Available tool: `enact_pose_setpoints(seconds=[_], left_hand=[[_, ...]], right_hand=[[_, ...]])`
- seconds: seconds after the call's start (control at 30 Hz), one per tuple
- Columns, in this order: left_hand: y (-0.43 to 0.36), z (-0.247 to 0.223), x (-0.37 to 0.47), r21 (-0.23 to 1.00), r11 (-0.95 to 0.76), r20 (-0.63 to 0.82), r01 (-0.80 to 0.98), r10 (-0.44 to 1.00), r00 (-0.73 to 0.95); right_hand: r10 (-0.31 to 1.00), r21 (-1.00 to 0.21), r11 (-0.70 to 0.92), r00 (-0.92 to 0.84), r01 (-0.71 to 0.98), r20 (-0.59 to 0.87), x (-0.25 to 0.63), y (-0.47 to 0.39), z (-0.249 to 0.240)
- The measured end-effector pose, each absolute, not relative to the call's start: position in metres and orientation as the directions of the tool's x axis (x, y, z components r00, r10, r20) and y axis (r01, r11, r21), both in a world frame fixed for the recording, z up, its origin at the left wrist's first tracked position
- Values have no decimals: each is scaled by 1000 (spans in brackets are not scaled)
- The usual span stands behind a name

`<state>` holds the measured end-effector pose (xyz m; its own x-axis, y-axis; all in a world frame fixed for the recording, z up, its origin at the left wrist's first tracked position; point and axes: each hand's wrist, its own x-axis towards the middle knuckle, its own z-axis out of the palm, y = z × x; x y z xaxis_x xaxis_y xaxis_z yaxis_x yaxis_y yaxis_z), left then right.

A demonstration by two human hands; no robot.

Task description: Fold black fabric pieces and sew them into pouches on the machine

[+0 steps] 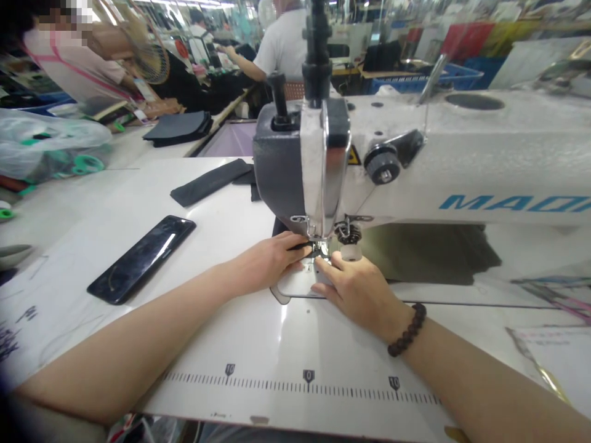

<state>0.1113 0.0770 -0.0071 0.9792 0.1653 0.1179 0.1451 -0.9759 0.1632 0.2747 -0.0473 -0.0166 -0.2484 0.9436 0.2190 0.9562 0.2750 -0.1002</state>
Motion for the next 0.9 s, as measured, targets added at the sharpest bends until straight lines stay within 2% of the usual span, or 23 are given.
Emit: enact_pose_setpoints(seconds=[0.27, 0.67, 0.9], left_hand=[[80, -8, 115, 173, -967, 117, 186, 208, 971], [79, -11, 115, 142, -975, 151, 169, 190, 970], [75, -7, 114, 152, -972, 124, 177, 196, 973]], right_hand=[[944, -95, 275, -250, 957, 218, 274, -47, -15], [947, -108, 271, -246, 957, 205, 275, -47, -16], [943, -83, 274, -251, 958, 216, 276, -48, -19]])
